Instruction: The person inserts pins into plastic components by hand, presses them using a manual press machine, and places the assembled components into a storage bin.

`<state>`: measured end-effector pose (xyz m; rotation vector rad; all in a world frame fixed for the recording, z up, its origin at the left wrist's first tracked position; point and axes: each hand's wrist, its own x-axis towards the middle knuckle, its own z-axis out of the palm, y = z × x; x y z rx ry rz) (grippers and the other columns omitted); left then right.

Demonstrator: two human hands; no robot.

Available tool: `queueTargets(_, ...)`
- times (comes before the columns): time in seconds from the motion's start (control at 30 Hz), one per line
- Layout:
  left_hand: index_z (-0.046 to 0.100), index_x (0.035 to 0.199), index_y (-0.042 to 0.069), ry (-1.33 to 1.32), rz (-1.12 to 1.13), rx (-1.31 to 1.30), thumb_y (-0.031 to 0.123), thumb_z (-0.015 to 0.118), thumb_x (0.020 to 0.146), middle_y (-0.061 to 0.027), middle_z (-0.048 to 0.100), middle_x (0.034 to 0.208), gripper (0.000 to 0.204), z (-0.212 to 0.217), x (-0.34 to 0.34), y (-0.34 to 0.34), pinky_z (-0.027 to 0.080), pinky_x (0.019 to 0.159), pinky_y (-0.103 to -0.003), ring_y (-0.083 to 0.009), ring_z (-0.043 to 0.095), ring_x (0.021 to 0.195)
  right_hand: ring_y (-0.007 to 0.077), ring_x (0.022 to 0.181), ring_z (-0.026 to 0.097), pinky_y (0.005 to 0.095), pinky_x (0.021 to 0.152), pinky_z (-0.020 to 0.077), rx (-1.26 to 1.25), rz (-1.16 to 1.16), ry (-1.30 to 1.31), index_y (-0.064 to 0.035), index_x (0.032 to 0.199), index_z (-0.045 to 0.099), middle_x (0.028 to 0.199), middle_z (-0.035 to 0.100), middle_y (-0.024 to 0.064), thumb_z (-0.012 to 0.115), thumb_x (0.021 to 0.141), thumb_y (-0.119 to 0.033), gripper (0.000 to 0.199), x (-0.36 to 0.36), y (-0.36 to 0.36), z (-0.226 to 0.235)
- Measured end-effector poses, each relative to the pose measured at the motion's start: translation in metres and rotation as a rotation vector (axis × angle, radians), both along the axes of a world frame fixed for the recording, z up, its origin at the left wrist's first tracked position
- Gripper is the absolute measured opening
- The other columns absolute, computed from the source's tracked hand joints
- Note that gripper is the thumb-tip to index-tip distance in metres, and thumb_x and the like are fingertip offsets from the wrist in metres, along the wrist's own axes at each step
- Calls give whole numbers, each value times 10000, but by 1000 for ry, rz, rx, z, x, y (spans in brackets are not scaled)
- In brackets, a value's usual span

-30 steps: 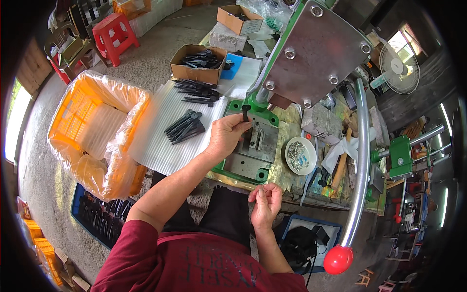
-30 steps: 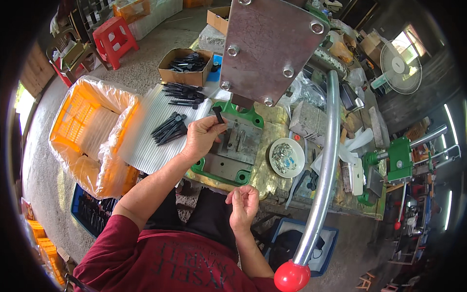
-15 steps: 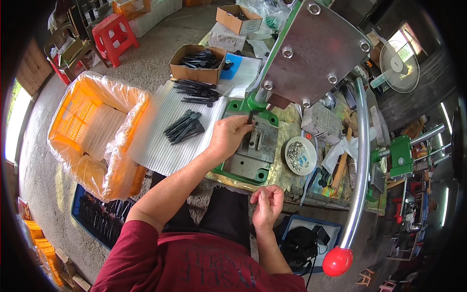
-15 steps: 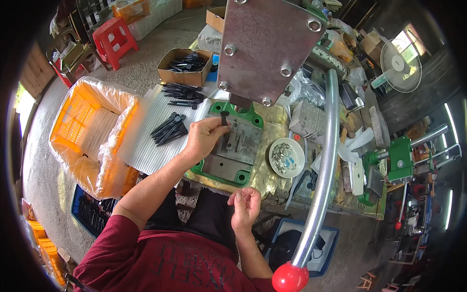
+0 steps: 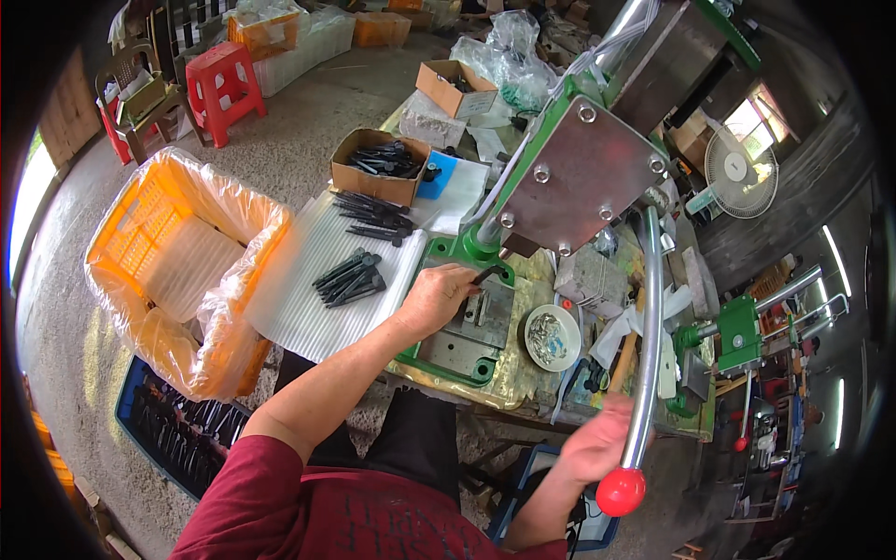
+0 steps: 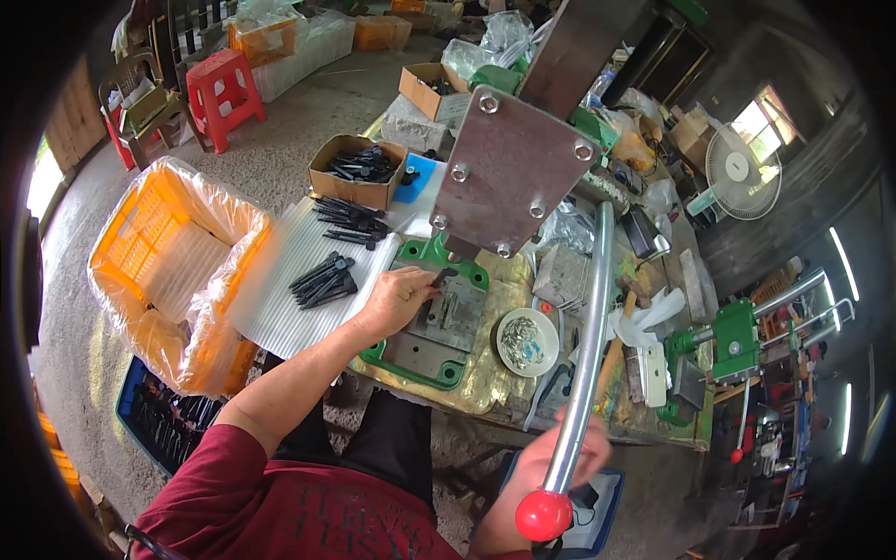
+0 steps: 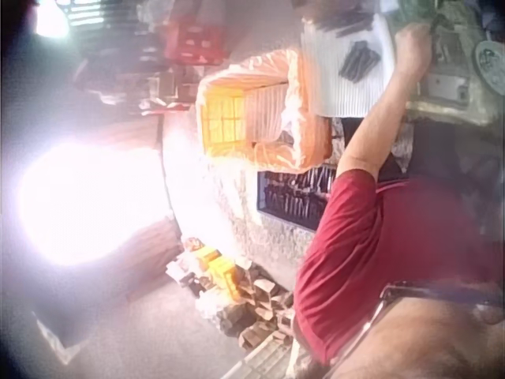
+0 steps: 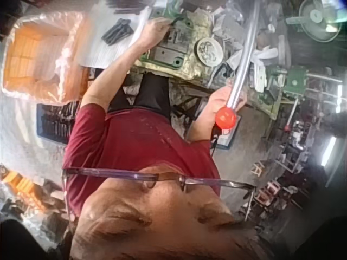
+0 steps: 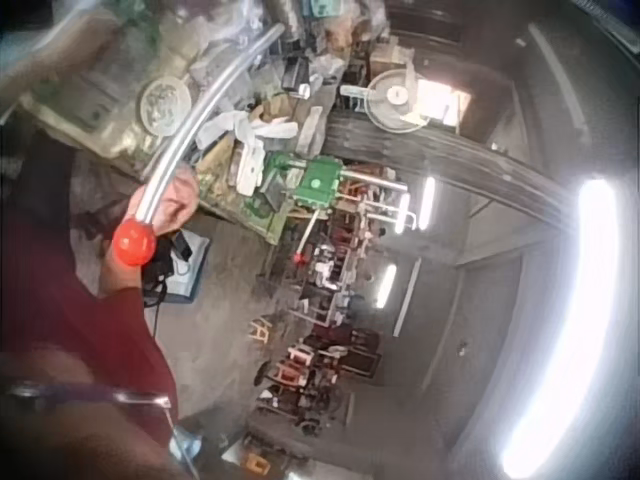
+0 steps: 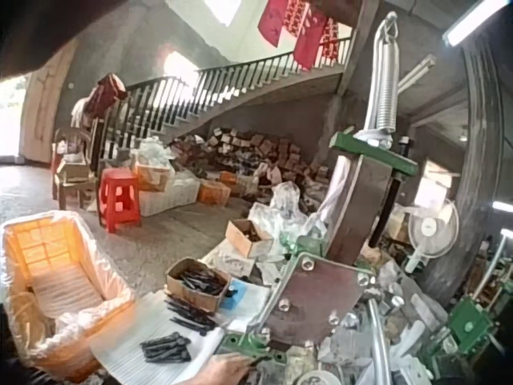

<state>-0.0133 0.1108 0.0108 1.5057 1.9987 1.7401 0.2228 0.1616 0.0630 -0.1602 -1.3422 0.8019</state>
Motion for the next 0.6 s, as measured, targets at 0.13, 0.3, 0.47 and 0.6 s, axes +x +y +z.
queueTargets(0.13,570,813,-6,-2,29,-6,-21,549,676,-145,562,754,139,-1,-2,-3,442,619,-334,-304,553,715,201,804,447,339,659,379,278,-135,-53,-86,793,456,815,470,88,432,807,-306,222,-2,-17,61)
queueTargets(0.3,575,827,-8,-3,54,15,-27,535,677,-148,561,744,156,-3,1,0,441,624,-335,-306,552,717,196,581,495,371,623,367,646,294,-320,-105,679,472,690,498,58,431,806,-361,288,-7,-33,97)
queueTargets(0.47,573,823,-10,2,47,25,-33,524,678,-156,558,744,155,-3,1,0,441,629,-340,-311,552,719,149,433,441,353,545,354,609,297,-368,-112,579,445,519,455,21,422,817,-363,347,-7,-36,104)
queueTargets(0.6,571,818,-12,25,57,-12,-27,534,674,-161,555,743,150,0,0,-1,439,622,-342,-317,549,712,140,410,404,339,527,335,570,247,-319,-113,561,424,515,443,12,426,814,-349,346,-15,-43,116)
